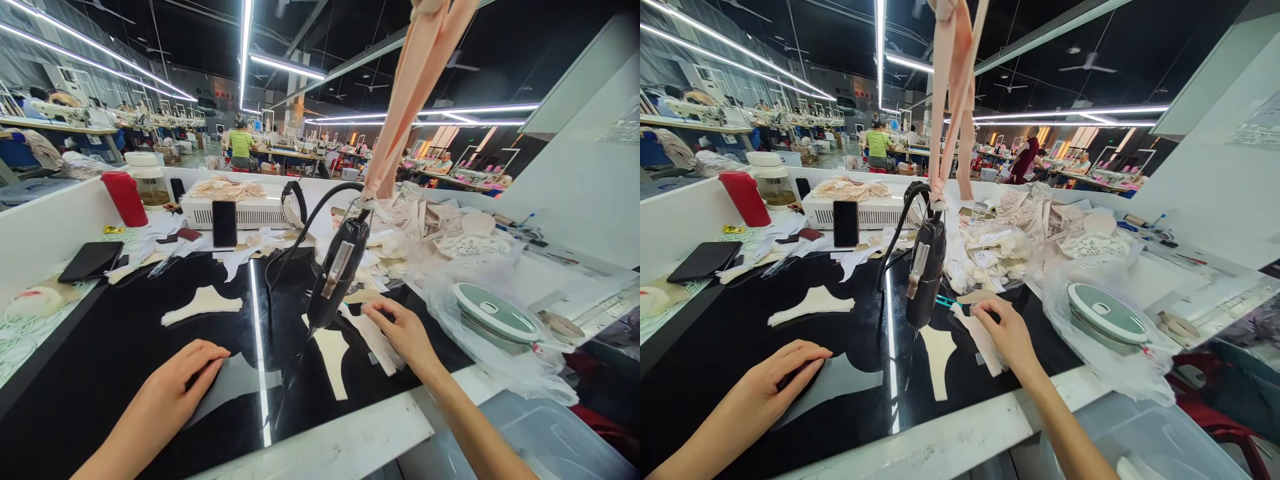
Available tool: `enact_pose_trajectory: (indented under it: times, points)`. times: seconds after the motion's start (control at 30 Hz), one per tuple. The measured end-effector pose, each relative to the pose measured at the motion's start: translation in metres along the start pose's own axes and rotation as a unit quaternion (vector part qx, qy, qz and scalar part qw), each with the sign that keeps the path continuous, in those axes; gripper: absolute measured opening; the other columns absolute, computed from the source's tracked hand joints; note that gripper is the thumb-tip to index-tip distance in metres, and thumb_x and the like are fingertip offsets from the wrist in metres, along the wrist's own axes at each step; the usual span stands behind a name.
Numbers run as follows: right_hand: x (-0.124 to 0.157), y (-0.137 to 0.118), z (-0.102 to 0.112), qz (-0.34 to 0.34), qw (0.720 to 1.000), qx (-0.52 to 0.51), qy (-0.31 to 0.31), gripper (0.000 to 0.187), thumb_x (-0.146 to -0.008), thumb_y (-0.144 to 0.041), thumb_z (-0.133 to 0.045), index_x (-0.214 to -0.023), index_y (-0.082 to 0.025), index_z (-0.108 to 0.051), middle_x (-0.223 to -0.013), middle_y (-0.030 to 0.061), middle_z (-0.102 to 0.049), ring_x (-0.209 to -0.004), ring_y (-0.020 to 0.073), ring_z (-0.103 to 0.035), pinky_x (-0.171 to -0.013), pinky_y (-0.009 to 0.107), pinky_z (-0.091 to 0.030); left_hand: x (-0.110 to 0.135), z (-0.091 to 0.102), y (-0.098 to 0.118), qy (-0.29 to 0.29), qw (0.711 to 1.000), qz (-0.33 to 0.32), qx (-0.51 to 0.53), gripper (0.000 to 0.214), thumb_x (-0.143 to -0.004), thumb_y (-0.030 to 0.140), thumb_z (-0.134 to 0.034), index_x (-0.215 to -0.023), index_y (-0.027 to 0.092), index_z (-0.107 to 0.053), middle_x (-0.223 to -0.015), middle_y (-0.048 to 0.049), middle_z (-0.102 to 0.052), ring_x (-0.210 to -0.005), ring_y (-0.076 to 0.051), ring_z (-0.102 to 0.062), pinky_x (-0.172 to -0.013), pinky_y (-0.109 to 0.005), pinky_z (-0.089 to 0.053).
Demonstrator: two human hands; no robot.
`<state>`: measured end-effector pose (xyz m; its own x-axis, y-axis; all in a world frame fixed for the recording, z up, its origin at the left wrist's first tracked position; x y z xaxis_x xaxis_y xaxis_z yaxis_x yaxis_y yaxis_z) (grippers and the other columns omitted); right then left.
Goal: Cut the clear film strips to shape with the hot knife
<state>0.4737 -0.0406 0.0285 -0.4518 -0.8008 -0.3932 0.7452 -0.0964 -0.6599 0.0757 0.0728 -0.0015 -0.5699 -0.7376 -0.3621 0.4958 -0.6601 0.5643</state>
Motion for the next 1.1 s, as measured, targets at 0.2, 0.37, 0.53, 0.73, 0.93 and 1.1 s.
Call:
enact_pose_trajectory:
  times: [0.2,0.37,0.53,0.73,0.93,1.1]
  points:
    - [0.008,0.004,0.031,-0.058,0.993,-0.088,0.055,0.041,-0.089,-0.061,-0.064,-0.083,-0.021,-0.069,-0.060,-0.0013,-0.060,-0.055,0.0145,-0.051,-0.054,0.026,-0.039,0.000,-0.002,-0.004,-0.007,1.000,0.007,-0.002,0.030,-0.098,0.052,-0.054,-0.103,0.032,-0.077,-0.107,0.0029,-0.075,-0.095,-0.016,-0.075,-0.086,-0.019,-0.059]
    - [0.010,0.005,0.043,-0.067,0.982,-0.150,0.093,0.039,-0.084,-0.060,-0.072,-0.081,-0.022,-0.070,-0.064,-0.0012,-0.057,-0.062,0.0149,-0.051,-0.059,0.027,-0.041,0.001,-0.001,-0.006,-0.006,1.000,0.007,-0.001,0.031,-0.098,0.052,-0.053,-0.103,0.032,-0.077,-0.108,0.0024,-0.075,-0.096,-0.017,-0.075,-0.087,-0.020,-0.060]
    - [0.012,0.005,0.047,-0.070,0.970,-0.208,0.108,0.040,-0.085,-0.062,-0.070,-0.085,-0.023,-0.070,-0.064,-0.0019,-0.056,-0.061,0.0149,-0.051,-0.061,0.028,-0.045,-0.001,0.001,-0.004,0.005,1.000,-0.009,0.007,0.030,-0.097,0.052,-0.055,-0.101,0.032,-0.077,-0.105,0.0032,-0.076,-0.093,-0.015,-0.076,-0.086,-0.017,-0.059]
    - [0.014,-0.001,0.053,-0.071,0.968,-0.223,0.088,0.041,-0.079,-0.062,-0.076,-0.081,-0.021,-0.072,-0.066,-0.0006,-0.060,-0.059,0.0149,-0.052,-0.060,0.028,-0.044,-0.004,0.003,0.001,-0.003,1.000,-0.022,0.003,0.030,-0.098,0.048,-0.054,-0.103,0.031,-0.077,-0.106,0.0018,-0.076,-0.096,-0.017,-0.075,-0.088,-0.020,-0.060]
    - [0.018,0.000,0.057,-0.074,0.968,-0.223,0.082,0.038,-0.080,-0.058,-0.077,-0.082,-0.021,-0.073,-0.062,-0.0018,-0.057,-0.059,0.0149,-0.050,-0.059,0.029,-0.043,-0.006,-0.015,0.071,-0.053,0.992,-0.110,-0.012,0.026,-0.103,0.031,-0.048,-0.110,0.032,-0.074,-0.110,0.0009,-0.074,-0.096,-0.016,-0.074,-0.088,-0.022,-0.060]
    - [0.023,0.003,0.056,-0.077,0.968,-0.226,0.073,0.037,-0.081,-0.058,-0.076,-0.079,-0.021,-0.073,-0.064,-0.0010,-0.059,-0.059,0.0142,-0.050,-0.058,0.028,-0.043,-0.018,-0.067,0.158,-0.101,0.967,-0.232,-0.024,0.042,-0.099,0.008,-0.039,-0.127,0.022,-0.066,-0.122,-0.0070,-0.073,-0.109,-0.020,-0.071,-0.098,-0.032,-0.059]
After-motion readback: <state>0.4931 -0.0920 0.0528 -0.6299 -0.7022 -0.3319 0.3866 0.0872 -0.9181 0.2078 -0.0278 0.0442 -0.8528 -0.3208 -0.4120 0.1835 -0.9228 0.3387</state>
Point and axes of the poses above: each hand's wrist, its own x-axis away from the middle knuckle, its own z-axis out of the back of the hand, y = z × x, the point moved 9 cm from there along -x, towards the middle knuckle
